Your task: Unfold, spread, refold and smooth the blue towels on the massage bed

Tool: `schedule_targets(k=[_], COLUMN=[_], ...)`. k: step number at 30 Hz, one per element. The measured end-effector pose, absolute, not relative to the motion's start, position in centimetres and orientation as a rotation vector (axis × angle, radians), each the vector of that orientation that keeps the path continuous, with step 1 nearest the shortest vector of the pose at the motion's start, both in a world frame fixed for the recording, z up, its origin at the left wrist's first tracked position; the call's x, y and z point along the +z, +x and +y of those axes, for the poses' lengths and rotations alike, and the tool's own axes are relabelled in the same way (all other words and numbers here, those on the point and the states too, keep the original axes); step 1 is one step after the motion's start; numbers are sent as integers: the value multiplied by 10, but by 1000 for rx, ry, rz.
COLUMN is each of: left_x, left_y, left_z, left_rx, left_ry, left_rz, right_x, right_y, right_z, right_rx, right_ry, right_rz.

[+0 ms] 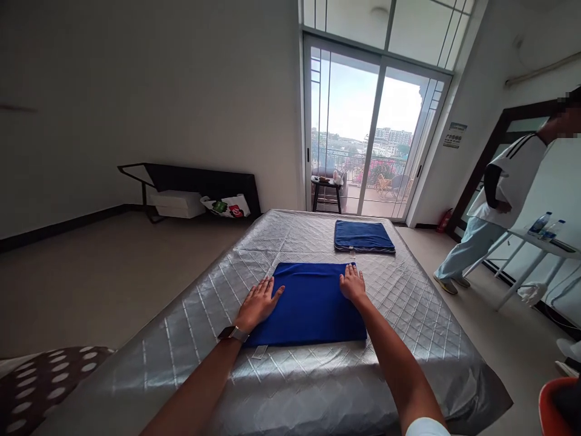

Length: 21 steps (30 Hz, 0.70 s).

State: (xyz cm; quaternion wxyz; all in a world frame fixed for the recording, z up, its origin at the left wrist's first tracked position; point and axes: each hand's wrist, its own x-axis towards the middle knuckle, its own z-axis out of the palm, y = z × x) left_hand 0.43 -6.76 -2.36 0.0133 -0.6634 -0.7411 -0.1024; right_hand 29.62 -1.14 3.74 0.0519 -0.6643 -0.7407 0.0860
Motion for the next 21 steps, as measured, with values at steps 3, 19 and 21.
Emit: schedule_targets(k=[3, 19, 21], left_x=[-22, 8, 6], left_y=[3, 150, 163], left_z=[-69, -9, -1], left_rx=[-279, -304, -296], left_ry=[-2076, -2524, -2521], left_rz=[-2336, -1857, -1884], right_x=[39, 18, 17], right_y=[293, 295, 295], right_z=[5, 11, 12], right_rx=[266, 276, 279], right_ry=[-1993, -1987, -1987], right_rz=[-2264, -2224, -2225])
